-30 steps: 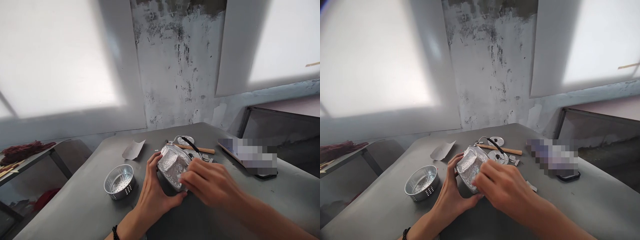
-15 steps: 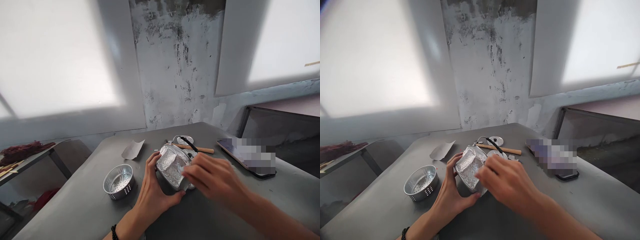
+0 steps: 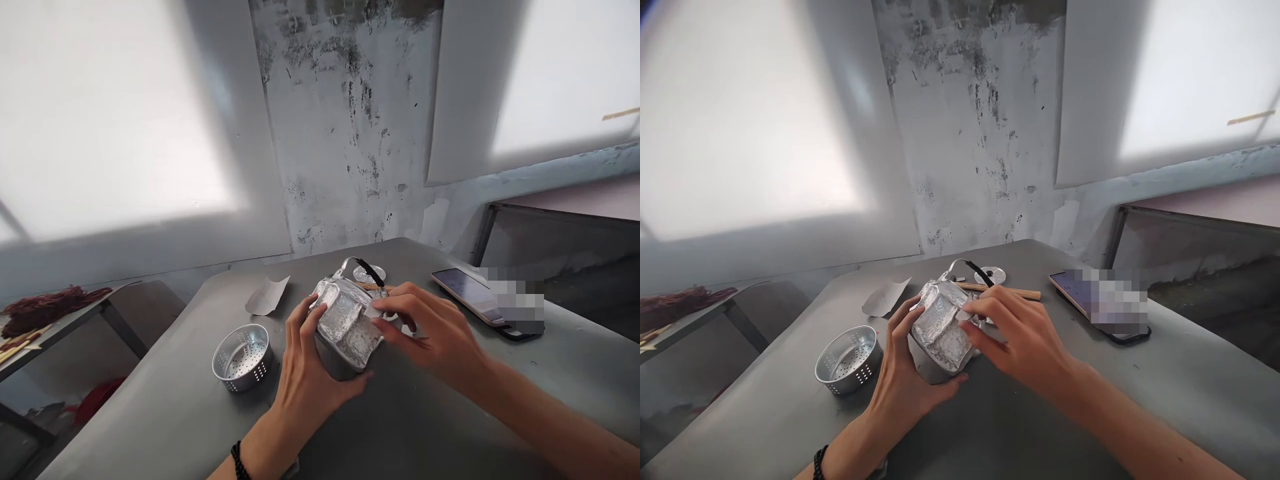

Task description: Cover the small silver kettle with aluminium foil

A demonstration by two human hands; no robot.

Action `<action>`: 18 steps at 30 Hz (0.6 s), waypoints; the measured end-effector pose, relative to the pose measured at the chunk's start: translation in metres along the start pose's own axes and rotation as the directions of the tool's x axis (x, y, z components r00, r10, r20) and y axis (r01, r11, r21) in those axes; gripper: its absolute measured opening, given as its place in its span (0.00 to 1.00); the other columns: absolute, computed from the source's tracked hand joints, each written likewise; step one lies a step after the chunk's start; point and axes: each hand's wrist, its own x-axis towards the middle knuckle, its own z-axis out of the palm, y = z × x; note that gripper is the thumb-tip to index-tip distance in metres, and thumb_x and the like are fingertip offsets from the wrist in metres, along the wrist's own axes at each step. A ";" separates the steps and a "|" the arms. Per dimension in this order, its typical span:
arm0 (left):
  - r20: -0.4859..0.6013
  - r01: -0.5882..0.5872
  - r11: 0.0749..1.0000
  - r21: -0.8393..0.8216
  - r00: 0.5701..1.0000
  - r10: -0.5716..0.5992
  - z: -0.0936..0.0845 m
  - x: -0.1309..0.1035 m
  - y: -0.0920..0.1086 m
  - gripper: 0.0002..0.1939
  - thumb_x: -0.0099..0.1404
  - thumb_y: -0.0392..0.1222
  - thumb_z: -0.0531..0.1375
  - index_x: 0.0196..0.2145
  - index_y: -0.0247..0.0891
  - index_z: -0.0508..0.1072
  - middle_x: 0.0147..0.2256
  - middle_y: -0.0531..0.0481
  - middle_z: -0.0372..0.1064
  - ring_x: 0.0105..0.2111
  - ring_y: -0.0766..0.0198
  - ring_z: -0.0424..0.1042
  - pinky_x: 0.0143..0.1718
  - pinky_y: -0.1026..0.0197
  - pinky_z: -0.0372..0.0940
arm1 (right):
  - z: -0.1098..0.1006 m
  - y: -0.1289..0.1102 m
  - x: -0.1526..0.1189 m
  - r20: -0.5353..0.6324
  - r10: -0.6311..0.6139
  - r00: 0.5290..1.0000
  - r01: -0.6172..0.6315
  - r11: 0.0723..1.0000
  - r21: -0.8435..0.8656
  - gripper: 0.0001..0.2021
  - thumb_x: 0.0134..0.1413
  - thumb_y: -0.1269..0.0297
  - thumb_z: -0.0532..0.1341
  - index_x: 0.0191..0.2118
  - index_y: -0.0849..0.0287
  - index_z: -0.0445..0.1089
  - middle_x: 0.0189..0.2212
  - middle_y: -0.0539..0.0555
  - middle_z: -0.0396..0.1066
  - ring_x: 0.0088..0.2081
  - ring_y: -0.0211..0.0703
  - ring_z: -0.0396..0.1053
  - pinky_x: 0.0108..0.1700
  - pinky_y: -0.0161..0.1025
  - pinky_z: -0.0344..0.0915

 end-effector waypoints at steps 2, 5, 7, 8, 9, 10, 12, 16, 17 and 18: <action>0.009 -0.020 1.000 0.008 1.000 0.020 -0.001 0.001 0.001 0.60 0.46 0.41 0.80 0.69 0.43 0.53 0.68 0.31 0.54 0.67 0.37 0.63 0.59 0.33 0.72 | 0.001 -0.002 0.000 -0.050 0.034 0.998 -0.033 0.999 0.015 0.02 0.71 0.68 0.63 0.47 0.59 0.71 0.33 0.51 0.74 0.27 0.35 0.67 0.32 0.35 0.65; 0.020 -0.077 0.997 0.029 0.997 0.077 -0.003 0.002 0.002 0.59 0.47 0.42 0.80 0.69 0.42 0.54 0.68 0.32 0.54 0.67 0.36 0.62 0.60 0.33 0.71 | 0.000 -0.005 -0.001 -0.006 -0.009 1.000 0.009 0.999 0.031 0.01 0.70 0.69 0.63 0.44 0.58 0.70 0.31 0.51 0.73 0.28 0.36 0.68 0.31 0.35 0.64; 0.012 -0.130 0.989 0.064 0.991 0.130 -0.005 0.004 0.002 0.56 0.49 0.42 0.79 0.69 0.42 0.54 0.67 0.32 0.55 0.67 0.37 0.62 0.61 0.34 0.70 | -0.002 -0.007 0.000 0.048 -0.101 0.994 0.101 0.995 0.012 0.02 0.69 0.71 0.64 0.42 0.58 0.70 0.29 0.50 0.72 0.28 0.37 0.69 0.30 0.36 0.63; 0.005 -0.156 0.984 0.088 0.988 0.156 -0.006 0.005 0.001 0.55 0.50 0.43 0.78 0.68 0.41 0.55 0.67 0.31 0.55 0.67 0.37 0.62 0.61 0.33 0.69 | -0.004 -0.008 0.001 0.051 -0.139 0.989 0.140 0.990 -0.001 0.03 0.69 0.72 0.64 0.41 0.58 0.70 0.28 0.49 0.71 0.28 0.38 0.69 0.29 0.37 0.62; 0.001 -0.181 0.977 0.113 0.983 0.182 -0.007 0.005 0.001 0.54 0.50 0.43 0.78 0.68 0.40 0.55 0.67 0.31 0.55 0.67 0.36 0.61 0.62 0.34 0.69 | -0.006 -0.008 0.002 0.029 -0.160 0.987 0.161 0.987 -0.017 0.04 0.68 0.73 0.65 0.41 0.58 0.70 0.28 0.49 0.71 0.28 0.38 0.69 0.30 0.37 0.62; 0.001 -0.205 0.969 0.139 0.978 0.207 -0.008 0.006 0.000 0.54 0.51 0.43 0.78 0.68 0.39 0.56 0.67 0.31 0.55 0.67 0.36 0.60 0.62 0.34 0.68 | -0.008 -0.009 0.003 -0.007 -0.163 0.987 0.163 0.986 -0.033 0.05 0.67 0.74 0.65 0.41 0.59 0.70 0.28 0.49 0.71 0.28 0.38 0.69 0.30 0.36 0.62; 0.016 -0.253 0.950 0.181 0.967 0.254 -0.009 0.007 -0.001 0.51 0.53 0.44 0.78 0.67 0.38 0.58 0.67 0.30 0.54 0.68 0.35 0.58 0.64 0.34 0.66 | -0.009 -0.010 0.005 -0.045 -0.138 0.989 0.136 0.990 -0.047 0.05 0.67 0.75 0.65 0.42 0.59 0.70 0.29 0.50 0.72 0.30 0.37 0.70 0.32 0.36 0.63; 0.039 -0.315 0.923 0.223 0.949 0.314 -0.010 0.007 -0.004 0.46 0.58 0.42 0.75 0.68 0.38 0.58 0.68 0.30 0.55 0.69 0.36 0.57 0.66 0.34 0.63 | -0.001 -0.014 0.001 0.124 -0.152 0.981 0.160 0.985 -0.059 0.08 0.71 0.71 0.63 0.36 0.58 0.68 0.27 0.48 0.66 0.26 0.36 0.63 0.28 0.37 0.58; 0.042 -0.320 0.921 0.225 0.947 0.319 -0.011 0.007 -0.004 0.46 0.58 0.41 0.74 0.68 0.37 0.57 0.68 0.30 0.54 0.69 0.36 0.57 0.66 0.34 0.63 | 0.001 -0.016 -0.001 0.160 -0.164 0.973 0.174 0.983 -0.050 0.10 0.71 0.71 0.62 0.34 0.58 0.67 0.26 0.47 0.64 0.25 0.36 0.61 0.27 0.38 0.55; 0.044 -0.323 0.919 0.225 0.946 0.322 -0.011 0.007 -0.005 0.46 0.59 0.40 0.73 0.69 0.37 0.56 0.68 0.30 0.54 0.69 0.36 0.57 0.66 0.35 0.63 | 0.003 -0.017 -0.003 0.183 -0.179 0.967 0.188 0.981 -0.036 0.11 0.71 0.71 0.61 0.34 0.58 0.66 0.25 0.47 0.62 0.25 0.36 0.58 0.27 0.39 0.54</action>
